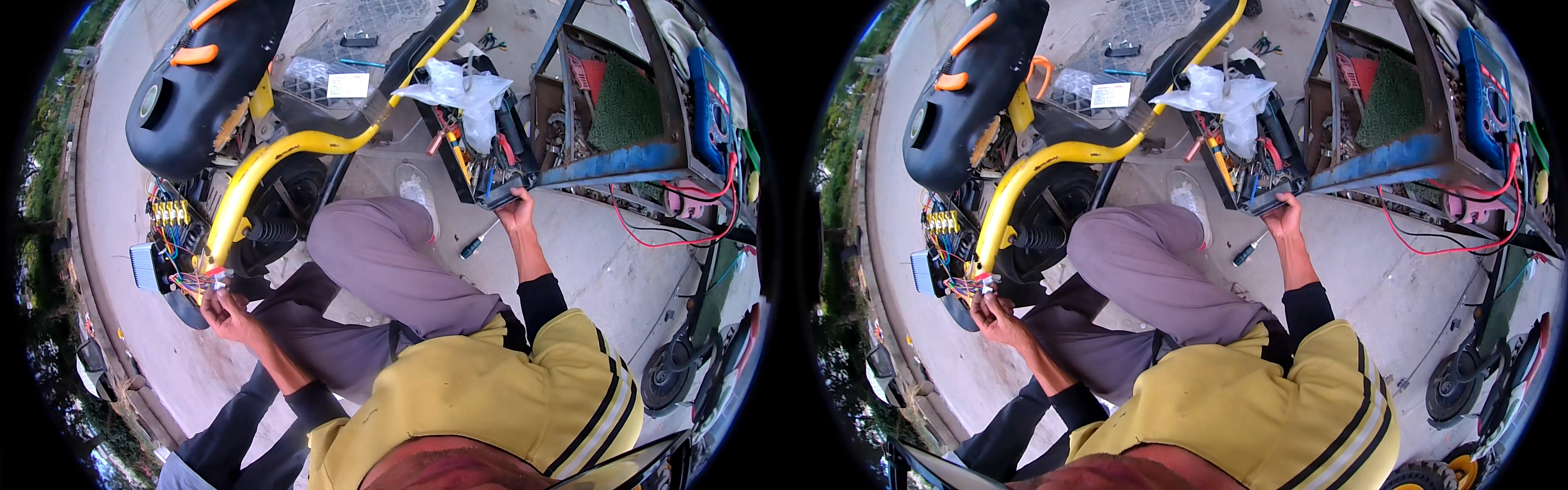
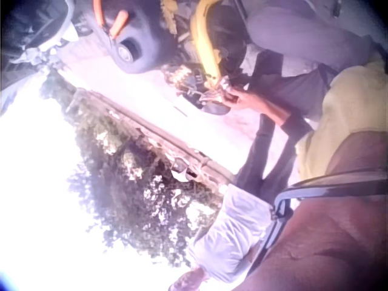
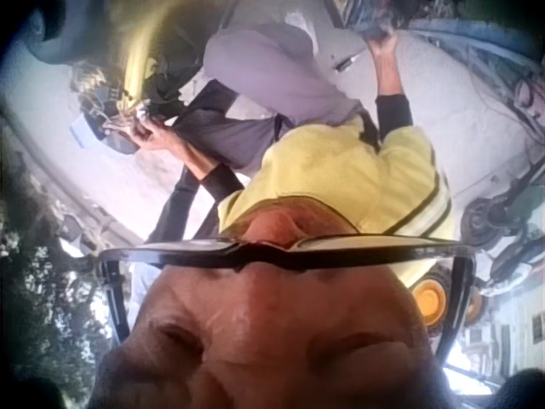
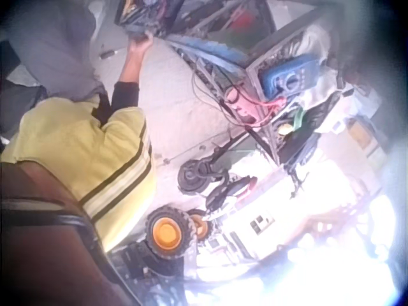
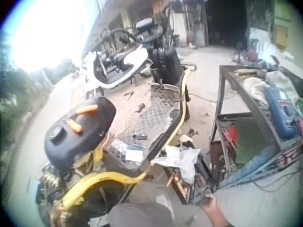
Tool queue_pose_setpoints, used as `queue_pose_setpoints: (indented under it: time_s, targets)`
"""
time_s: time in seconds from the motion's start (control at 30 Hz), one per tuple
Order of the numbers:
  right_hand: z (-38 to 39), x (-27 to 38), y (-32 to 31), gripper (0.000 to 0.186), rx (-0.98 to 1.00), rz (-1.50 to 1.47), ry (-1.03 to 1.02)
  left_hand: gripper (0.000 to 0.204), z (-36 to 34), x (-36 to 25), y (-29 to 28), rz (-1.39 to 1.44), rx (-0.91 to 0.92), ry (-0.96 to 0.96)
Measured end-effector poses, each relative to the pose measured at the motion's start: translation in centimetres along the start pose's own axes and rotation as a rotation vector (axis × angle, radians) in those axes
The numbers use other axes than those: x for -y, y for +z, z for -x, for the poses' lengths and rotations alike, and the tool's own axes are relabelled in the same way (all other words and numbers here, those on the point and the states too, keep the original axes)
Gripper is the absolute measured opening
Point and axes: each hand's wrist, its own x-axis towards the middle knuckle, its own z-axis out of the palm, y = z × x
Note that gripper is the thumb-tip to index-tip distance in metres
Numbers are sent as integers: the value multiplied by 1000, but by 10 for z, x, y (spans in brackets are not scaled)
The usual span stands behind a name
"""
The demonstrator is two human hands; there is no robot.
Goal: The person repairs wiring on a yellow scooter by stripping wire ends, connecting them to a white connector, and testing the connection with a multimeter. The person uses pliers and a multimeter to complete the task.
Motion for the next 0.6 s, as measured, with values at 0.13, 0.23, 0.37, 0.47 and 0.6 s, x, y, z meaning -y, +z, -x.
queue_pose_setpoints:
  time_s: [0.13, 0.23, 0.37, 0.47, 0.6]
  targets:
    - [20, -10, -44, 42, -124, 77, 59, 25, 2, -2, 1, 16, -8, 3]
    - [26, -20, -55, 46, -101, 101, 74, 25, 2, -4, 7, 11, -14, 18]
    - [-19, -18, -83, 47, -152, 233, 151, 22, -4, 8, -5, -28, -10, 43]
    - [-69, -10, -92, 46, -148, 395, 194, 22, -1, 13, -4, -98, -43, 66]
    - [-117, -2, -63, 42, -171, 453, 235, 22, 4, 9, 0, -141, -73, 90]
